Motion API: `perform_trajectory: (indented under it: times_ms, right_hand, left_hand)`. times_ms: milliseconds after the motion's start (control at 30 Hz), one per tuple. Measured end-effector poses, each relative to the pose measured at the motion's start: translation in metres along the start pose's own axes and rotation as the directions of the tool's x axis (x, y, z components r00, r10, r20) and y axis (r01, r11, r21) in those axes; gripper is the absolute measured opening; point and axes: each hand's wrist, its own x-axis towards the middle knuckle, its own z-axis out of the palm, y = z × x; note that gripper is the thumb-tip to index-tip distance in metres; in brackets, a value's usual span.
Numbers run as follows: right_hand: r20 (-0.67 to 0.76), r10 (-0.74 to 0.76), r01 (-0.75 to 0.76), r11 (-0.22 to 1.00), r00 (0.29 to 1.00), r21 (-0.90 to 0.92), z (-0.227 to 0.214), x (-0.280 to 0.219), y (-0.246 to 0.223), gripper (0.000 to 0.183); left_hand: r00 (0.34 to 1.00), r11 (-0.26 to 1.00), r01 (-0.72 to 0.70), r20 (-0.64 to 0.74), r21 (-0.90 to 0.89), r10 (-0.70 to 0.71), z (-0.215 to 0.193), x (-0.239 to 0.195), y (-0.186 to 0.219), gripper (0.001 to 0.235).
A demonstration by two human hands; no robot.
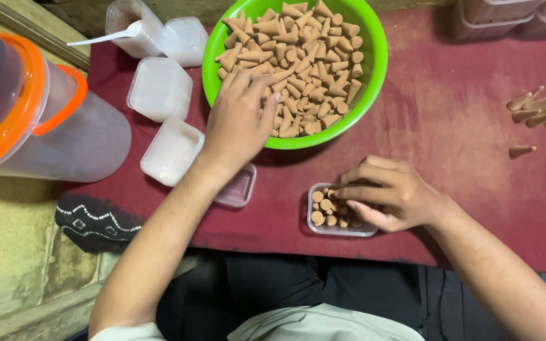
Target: The person is picking up incense cones from a large green bowl and neatly arranging them into small, clear plastic containers.
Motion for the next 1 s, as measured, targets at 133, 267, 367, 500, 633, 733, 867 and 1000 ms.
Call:
perform_trajectory:
  times_ms: [133, 267, 367, 500, 633, 733, 867, 1000]
  right_hand:
    - [-0.082, 0.019, -0.018, 1.0, 0.996, 0.013, -0.003, -0.002, 0.005, 0.018]
    - [-0.159, 0.019, -0.018, 1.0, 0.987, 0.006, -0.004, -0.002, 0.006, 0.017]
    - [-0.194, 0.005, -0.006, 1.0, 0.981, -0.002, -0.006, 0.001, 0.01, 0.017]
    - [-0.224, -0.002, 0.002, 1.0, 0.975, 0.0, -0.005, 0.004, 0.016, 0.016]
    - [-0.241, -0.003, 0.003, 1.0, 0.97, -0.001, -0.006, -0.002, 0.02, 0.015]
    - [-0.247, 0.002, -0.002, 1.0, 0.969, -0.001, -0.007, -0.002, 0.022, 0.015]
    - [-0.233, 0.02, -0.02, 1.0, 0.972, 0.003, -0.004, -0.007, 0.025, 0.016]
    - [-0.223, 0.04, -0.038, 0.999, 0.974, 0.014, -0.004, -0.008, 0.027, 0.016]
  left_hand:
    - [0.989, 0.994, 0.063, 0.129, 0.087, -0.074, 0.033, 0.02, -0.029, 0.019]
    - [0.936, 0.979, 0.126, 0.308, 0.161, -0.171, 0.052, 0.028, -0.043, 0.027]
    - [0.914, 0.967, 0.114, 0.359, 0.227, -0.191, 0.05, 0.037, -0.041, 0.031]
    - [0.875, 0.959, 0.106, 0.434, 0.263, -0.216, 0.065, 0.027, -0.058, 0.024]
    - [0.88, 0.968, 0.056, 0.445, 0.244, -0.163, 0.06, 0.023, -0.048, 0.02]
    - [0.909, 0.976, -0.072, 0.417, 0.207, -0.021, 0.052, 0.031, -0.039, 0.024]
    - [0.893, 0.983, -0.146, 0.443, 0.11, 0.083, 0.056, 0.03, -0.041, 0.019]
    - [0.852, 0.96, -0.28, 0.468, 0.026, 0.236, 0.052, 0.037, -0.051, 0.012]
